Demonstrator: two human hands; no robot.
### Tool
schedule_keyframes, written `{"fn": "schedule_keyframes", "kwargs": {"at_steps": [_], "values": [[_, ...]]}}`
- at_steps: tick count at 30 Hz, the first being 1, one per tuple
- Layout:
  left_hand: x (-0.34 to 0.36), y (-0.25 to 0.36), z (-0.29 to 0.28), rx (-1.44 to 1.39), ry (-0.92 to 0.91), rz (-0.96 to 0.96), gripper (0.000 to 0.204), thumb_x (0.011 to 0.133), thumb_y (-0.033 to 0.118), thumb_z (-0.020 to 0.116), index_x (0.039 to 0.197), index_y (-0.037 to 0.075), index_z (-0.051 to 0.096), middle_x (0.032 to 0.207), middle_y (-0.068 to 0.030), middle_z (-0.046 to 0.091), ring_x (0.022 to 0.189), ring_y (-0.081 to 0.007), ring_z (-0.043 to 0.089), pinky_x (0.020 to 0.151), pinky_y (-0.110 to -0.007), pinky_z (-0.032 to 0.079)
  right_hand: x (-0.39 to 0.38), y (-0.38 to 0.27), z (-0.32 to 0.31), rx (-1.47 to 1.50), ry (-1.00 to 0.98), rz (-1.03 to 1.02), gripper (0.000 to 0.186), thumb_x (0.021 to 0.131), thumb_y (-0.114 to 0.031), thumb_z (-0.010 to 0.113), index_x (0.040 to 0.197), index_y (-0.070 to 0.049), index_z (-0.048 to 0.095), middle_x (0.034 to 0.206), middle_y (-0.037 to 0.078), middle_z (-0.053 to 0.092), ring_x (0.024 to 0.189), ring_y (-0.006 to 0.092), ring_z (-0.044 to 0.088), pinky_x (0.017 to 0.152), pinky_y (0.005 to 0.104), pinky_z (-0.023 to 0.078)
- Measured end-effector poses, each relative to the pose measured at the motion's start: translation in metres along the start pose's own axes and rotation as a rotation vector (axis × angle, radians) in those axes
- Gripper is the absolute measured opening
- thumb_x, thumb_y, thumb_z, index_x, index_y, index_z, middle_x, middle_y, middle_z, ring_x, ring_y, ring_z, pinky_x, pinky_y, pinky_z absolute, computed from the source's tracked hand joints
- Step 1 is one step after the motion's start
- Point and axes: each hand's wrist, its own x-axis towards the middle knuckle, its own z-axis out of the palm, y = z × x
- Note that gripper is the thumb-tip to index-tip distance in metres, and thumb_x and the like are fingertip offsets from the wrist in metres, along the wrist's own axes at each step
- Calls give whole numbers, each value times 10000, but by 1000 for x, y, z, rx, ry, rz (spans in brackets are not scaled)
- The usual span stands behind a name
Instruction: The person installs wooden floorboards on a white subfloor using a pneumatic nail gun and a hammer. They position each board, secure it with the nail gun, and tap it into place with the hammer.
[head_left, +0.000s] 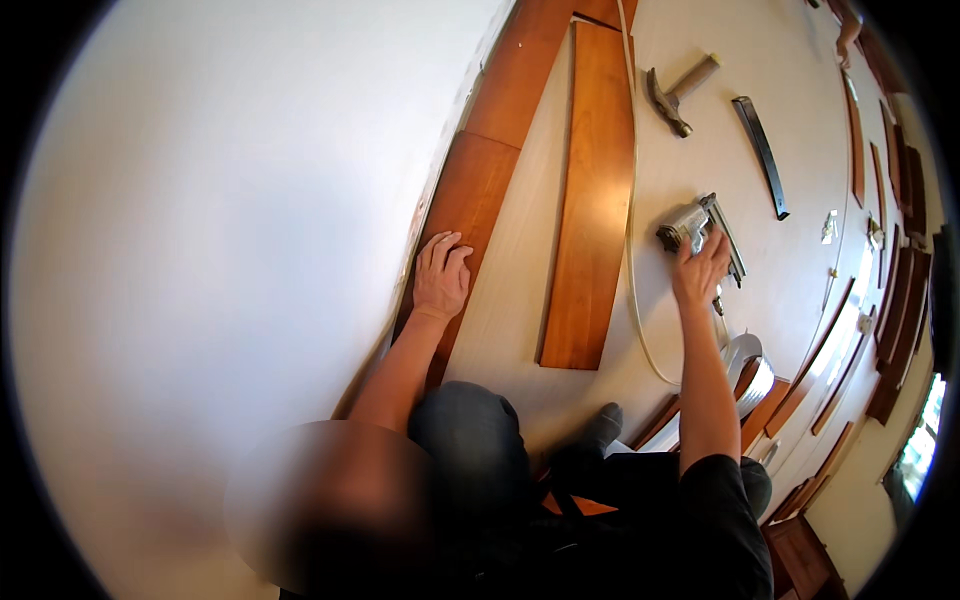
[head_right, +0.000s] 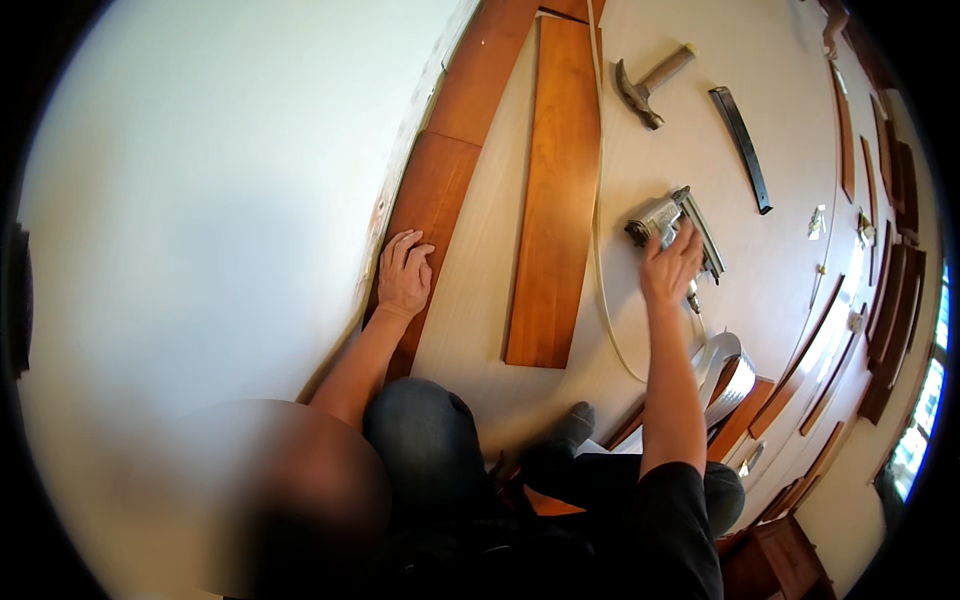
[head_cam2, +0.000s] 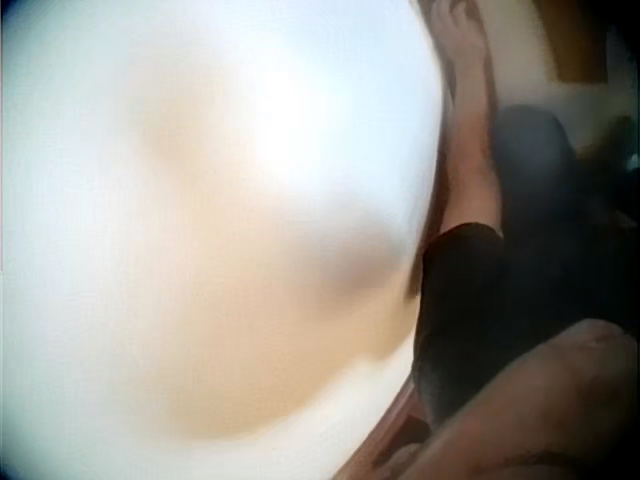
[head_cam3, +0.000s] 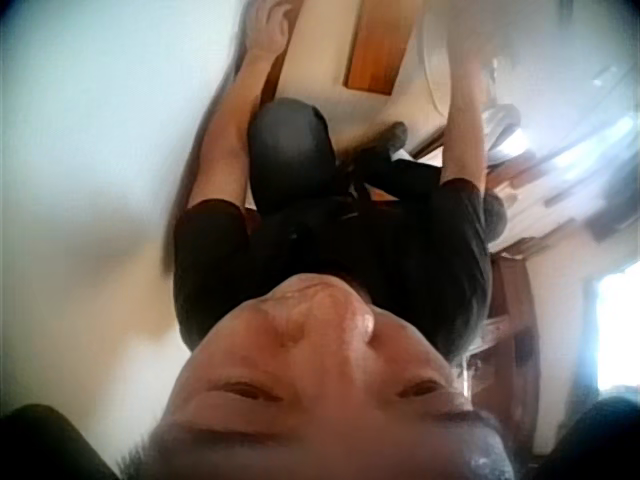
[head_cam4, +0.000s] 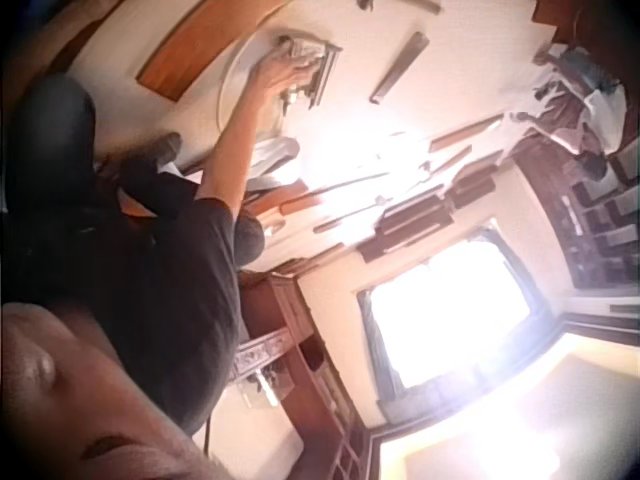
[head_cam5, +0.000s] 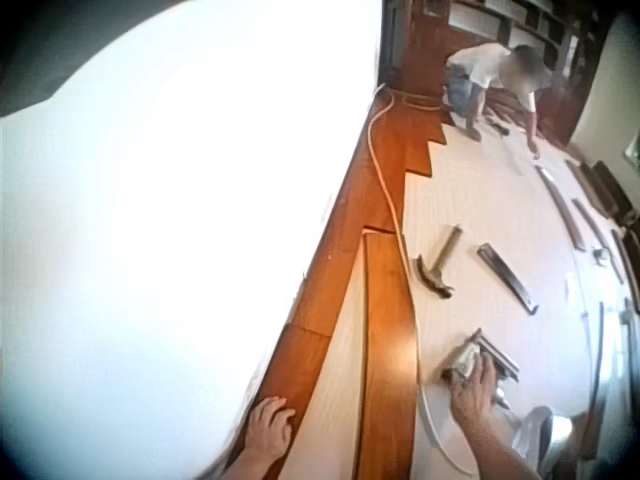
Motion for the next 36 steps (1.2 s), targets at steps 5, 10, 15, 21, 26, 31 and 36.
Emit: {"fn": "schedule_keyframes", "kwargs": {"at_steps": [5,10,15,21,26,31,36], "values": [[14,12,1,118,33,87,216,907,148,670,1116,97,652,1257,-135,615,1235,-363,568,1027,-487,479,12,64,17,90,-387,-80,700,1048,-358,505,1597,21,292,1445,252,541,1328,439,506,1128,501,416],[126,16,31,176,-98,-20,280,932,221,692,1134,42,620,1079,-179,618,1040,-391,582,877,-507,496,1,72,37,30,-349,-168,724,1024,-307,498,1641,-42,227,1352,207,592,1226,408,585,996,500,517],[207,43,74,267,-54,-198,325,845,293,763,1042,87,607,1071,-136,604,1055,-342,575,880,-498,466,5,62,19,6,-433,-126,774,994,-313,523,1641,-23,212,1279,183,604,1150,374,625,902,483,562],[206,40,89,247,-48,-167,291,811,197,742,1039,122,577,1076,-109,581,1069,-322,549,904,-495,422,8,65,18,23,-430,-136,834,942,-325,590,1629,-9,238,1222,177,607,1116,354,630,895,467,552],[212,43,84,182,-87,-136,258,804,178,688,1041,136,593,1052,-95,598,1052,-324,553,892,-491,414,16,63,12,35,-488,-107,898,883,-292,668,1623,-8,246,1170,158,597,1116,338,603,917,457,527],[211,34,93,150,-21,-110,189,810,146,637,996,142,604,994,-85,608,985,-335,566,857,-481,408,15,72,27,52,-533,-74,987,795,-220,723,1627,-10,236,1179,143,591,1128,335,590,952,451,512],[211,35,93,166,-43,-104,147,826,140,616,973,145,600,981,-81,610,973,-329,566,848,-475,400,14,71,29,108,-500,-74,910,764,-162,685,1569,39,311,1118,173,590,1082,355,595,934,464,515]]}}
